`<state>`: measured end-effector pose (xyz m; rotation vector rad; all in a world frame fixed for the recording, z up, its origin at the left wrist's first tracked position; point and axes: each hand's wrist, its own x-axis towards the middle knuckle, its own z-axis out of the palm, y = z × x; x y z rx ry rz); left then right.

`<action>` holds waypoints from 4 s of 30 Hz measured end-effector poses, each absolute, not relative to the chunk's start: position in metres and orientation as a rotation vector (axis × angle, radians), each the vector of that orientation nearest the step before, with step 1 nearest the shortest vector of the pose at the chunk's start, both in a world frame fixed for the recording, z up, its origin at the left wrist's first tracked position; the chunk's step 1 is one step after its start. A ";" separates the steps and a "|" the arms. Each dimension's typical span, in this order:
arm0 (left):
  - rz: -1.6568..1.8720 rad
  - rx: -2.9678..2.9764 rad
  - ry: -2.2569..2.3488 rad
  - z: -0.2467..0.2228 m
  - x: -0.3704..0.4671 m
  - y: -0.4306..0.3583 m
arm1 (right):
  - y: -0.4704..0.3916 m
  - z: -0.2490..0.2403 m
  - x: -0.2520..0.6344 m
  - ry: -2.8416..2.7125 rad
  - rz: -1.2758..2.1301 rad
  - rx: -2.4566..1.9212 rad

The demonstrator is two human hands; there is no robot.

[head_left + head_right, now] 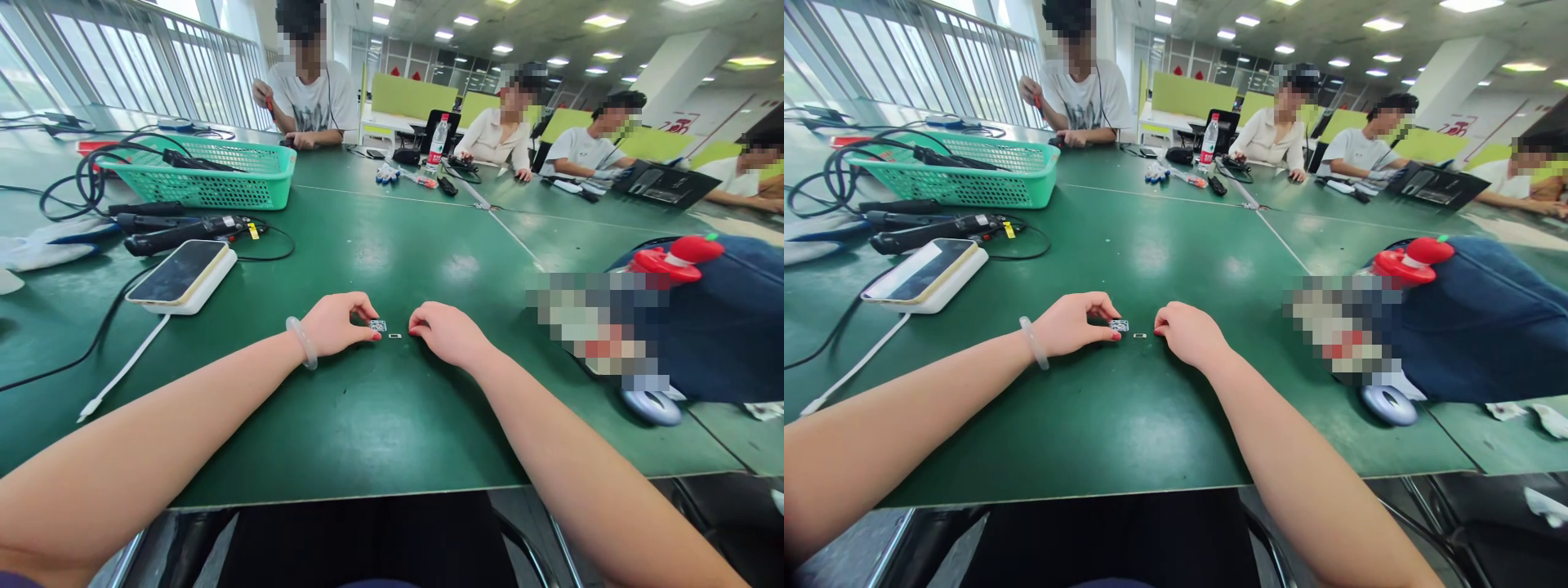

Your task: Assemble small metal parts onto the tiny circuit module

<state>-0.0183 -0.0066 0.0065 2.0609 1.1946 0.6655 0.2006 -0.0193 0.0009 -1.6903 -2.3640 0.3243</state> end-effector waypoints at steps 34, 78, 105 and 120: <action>0.705 1.957 1.072 0.008 -0.013 -0.009 | -0.038 -0.001 0.162 -2.057 0.461 -1.293; 0.766 1.926 1.273 0.003 -0.018 0.000 | -0.032 -0.005 0.172 -1.920 0.642 -1.227; 0.836 1.590 1.062 0.004 -0.015 0.001 | -0.031 -0.003 0.178 -2.029 0.280 -1.261; 0.804 1.734 1.109 0.000 -0.018 0.002 | -0.026 -0.006 0.178 -2.319 0.485 -1.464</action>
